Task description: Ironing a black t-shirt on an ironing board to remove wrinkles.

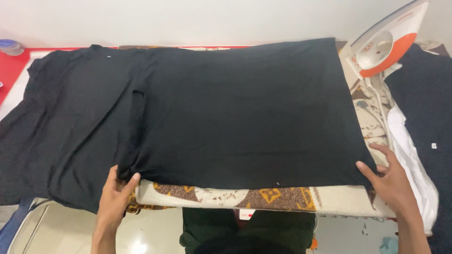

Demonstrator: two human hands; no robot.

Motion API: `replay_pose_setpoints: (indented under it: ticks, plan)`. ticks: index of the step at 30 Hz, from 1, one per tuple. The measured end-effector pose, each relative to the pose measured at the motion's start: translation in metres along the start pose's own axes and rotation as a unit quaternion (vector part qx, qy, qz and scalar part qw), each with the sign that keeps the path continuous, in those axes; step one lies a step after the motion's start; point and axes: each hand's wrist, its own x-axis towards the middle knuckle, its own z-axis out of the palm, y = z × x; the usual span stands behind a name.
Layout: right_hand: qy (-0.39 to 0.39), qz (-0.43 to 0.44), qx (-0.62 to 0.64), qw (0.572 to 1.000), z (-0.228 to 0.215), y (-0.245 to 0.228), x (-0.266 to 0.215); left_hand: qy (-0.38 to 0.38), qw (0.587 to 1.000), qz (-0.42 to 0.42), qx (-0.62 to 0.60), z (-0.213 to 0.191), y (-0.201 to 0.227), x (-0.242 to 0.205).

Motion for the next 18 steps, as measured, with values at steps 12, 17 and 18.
replay_pose_setpoints:
  ticks: [12,17,18]
  plan:
    - [-0.005,-0.011,-0.014,1.000,-0.009,0.072,0.027,0.063,0.995,0.005,0.072,0.002,-0.005,0.003]
    - [-0.012,0.042,-0.136,0.990,-0.003,0.063,0.021,0.072,0.986,-0.009,0.153,0.006,-0.009,0.003]
    - [-0.006,0.018,-0.194,0.981,0.000,0.072,0.026,0.080,0.988,-0.022,0.127,0.008,-0.008,0.002]
